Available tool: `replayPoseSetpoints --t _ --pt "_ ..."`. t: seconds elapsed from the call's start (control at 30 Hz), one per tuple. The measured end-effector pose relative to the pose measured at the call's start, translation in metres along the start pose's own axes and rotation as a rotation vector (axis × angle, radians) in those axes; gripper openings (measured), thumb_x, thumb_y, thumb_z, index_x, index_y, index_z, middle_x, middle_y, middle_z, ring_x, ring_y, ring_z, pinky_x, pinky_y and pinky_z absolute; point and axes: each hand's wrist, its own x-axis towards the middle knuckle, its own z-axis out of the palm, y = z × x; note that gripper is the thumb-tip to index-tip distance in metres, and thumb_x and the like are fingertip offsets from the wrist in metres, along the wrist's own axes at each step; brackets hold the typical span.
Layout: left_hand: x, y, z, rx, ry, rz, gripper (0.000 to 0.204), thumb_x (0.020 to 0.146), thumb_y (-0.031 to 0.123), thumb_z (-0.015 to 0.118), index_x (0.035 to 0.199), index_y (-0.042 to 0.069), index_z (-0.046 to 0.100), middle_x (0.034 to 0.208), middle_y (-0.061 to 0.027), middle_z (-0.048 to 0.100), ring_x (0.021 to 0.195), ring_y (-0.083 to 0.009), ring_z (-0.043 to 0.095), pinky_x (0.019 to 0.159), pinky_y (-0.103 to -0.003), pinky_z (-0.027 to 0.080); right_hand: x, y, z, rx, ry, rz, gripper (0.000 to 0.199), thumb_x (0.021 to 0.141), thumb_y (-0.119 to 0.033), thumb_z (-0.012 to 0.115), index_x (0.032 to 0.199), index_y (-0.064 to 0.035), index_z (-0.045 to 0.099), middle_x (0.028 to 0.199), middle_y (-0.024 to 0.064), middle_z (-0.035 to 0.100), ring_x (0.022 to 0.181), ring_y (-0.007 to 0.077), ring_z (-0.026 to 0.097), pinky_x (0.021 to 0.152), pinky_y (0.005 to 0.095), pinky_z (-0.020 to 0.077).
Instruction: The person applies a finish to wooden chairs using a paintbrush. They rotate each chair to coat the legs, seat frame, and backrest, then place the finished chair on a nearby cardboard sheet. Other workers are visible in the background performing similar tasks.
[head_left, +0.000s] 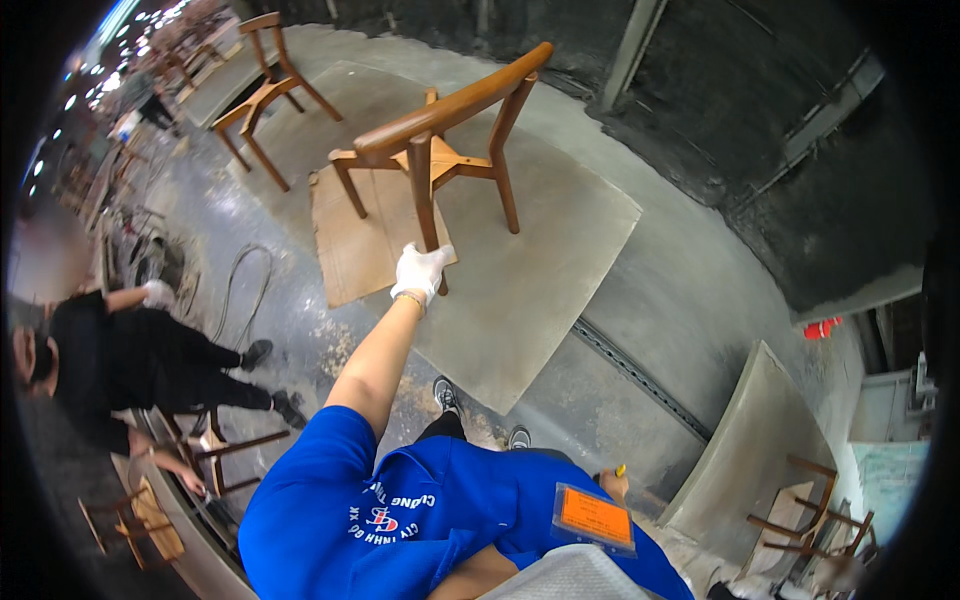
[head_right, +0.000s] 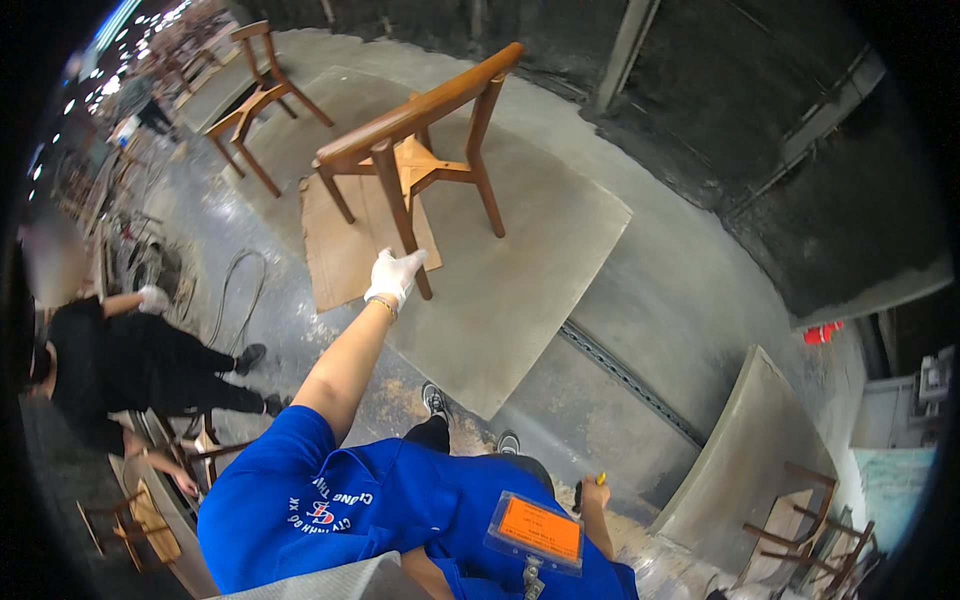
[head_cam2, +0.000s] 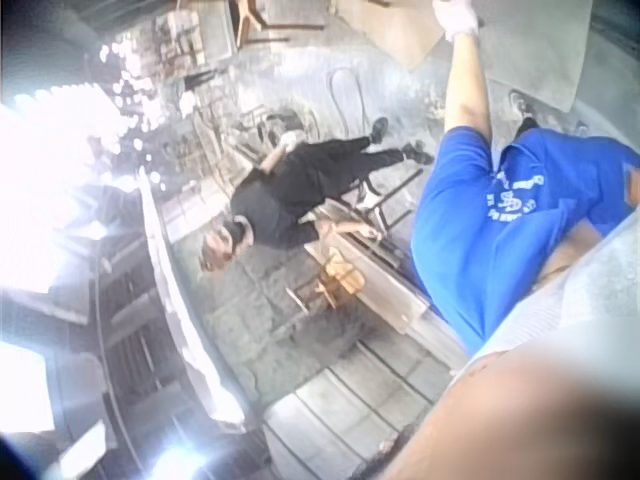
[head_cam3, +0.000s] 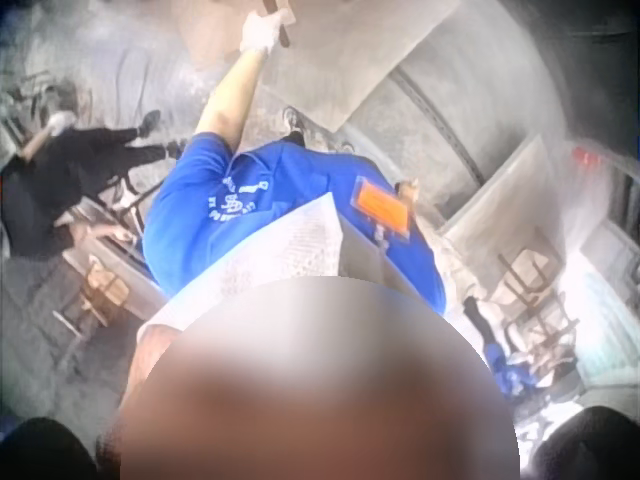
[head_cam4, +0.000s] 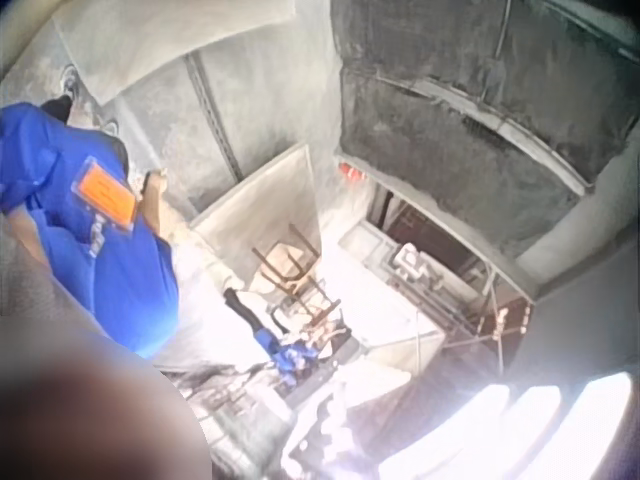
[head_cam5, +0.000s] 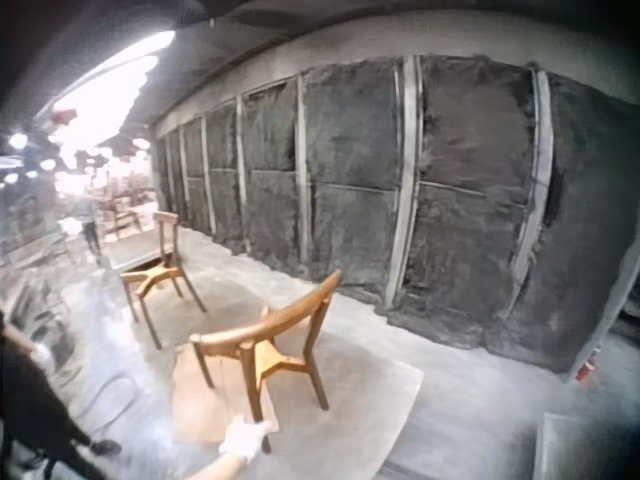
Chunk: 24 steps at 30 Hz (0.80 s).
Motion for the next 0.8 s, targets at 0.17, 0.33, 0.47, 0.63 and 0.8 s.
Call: replayPoseSetpoints --t 0.17,0.33,0.47,0.63,0.8 --pt "0.086 0.021 0.034 -0.208 0.070 0.001 0.062 0.085 0.043 0.080 0.130 0.005 0.063 0.112 -0.0156 0.075 0.101 -0.0312 0.072 0.092 -0.041 0.055 -0.064 0.067 0.023 0.269 0.029 0.133 0.043 0.077 -0.038 0.084 0.093 0.0010 0.077 0.094 0.0179 0.077 0.086 0.0292 0.075 0.078 0.0426 0.0585" --pt "0.125 0.002 0.082 -0.524 0.253 0.057 0.021 0.095 0.018 0.073 0.111 0.005 0.068 0.084 -0.0043 0.072 0.073 -0.0171 0.066 0.071 -0.035 0.053 -0.155 0.070 0.060 0.442 -0.033 0.142 0.007 0.087 -0.010 0.079 0.091 -0.0043 0.078 0.086 0.0034 0.073 0.081 0.0149 0.066 0.081 0.0323 0.0534" --pt "0.134 -0.015 0.084 -0.745 0.056 0.047 0.015 0.094 0.011 0.072 0.107 0.007 0.068 0.080 -0.0007 0.065 0.071 -0.0118 0.057 0.068 -0.031 0.050 -0.192 0.070 0.087 0.402 -0.194 -0.042 0.006 0.087 -0.007 0.078 0.093 -0.0047 0.078 0.086 0.0009 0.072 0.078 0.0126 0.064 0.076 0.0316 0.0534" --pt "0.142 -0.035 0.044 -0.563 -0.053 0.240 0.014 0.092 0.012 0.076 0.099 0.006 0.066 0.077 0.0016 0.064 0.072 -0.0101 0.055 0.067 -0.032 0.048 -0.171 0.065 0.091 0.454 -0.236 0.044 0.008 0.084 -0.011 0.080 0.090 -0.0066 0.077 0.086 0.0034 0.074 0.079 0.0148 0.069 0.076 0.0340 0.0554" --pt "0.169 -0.060 -0.010 -0.406 -0.336 0.293 0.037 0.092 0.015 0.079 0.124 -0.001 0.068 0.106 -0.0008 0.072 0.094 -0.0111 0.062 0.084 -0.029 0.050 -0.137 0.027 0.067 0.124 -0.146 -0.096 0.023 0.084 -0.025 0.081 0.084 -0.0034 0.074 0.084 0.0141 0.077 0.082 0.0238 0.074 0.077 0.0399 0.0570"
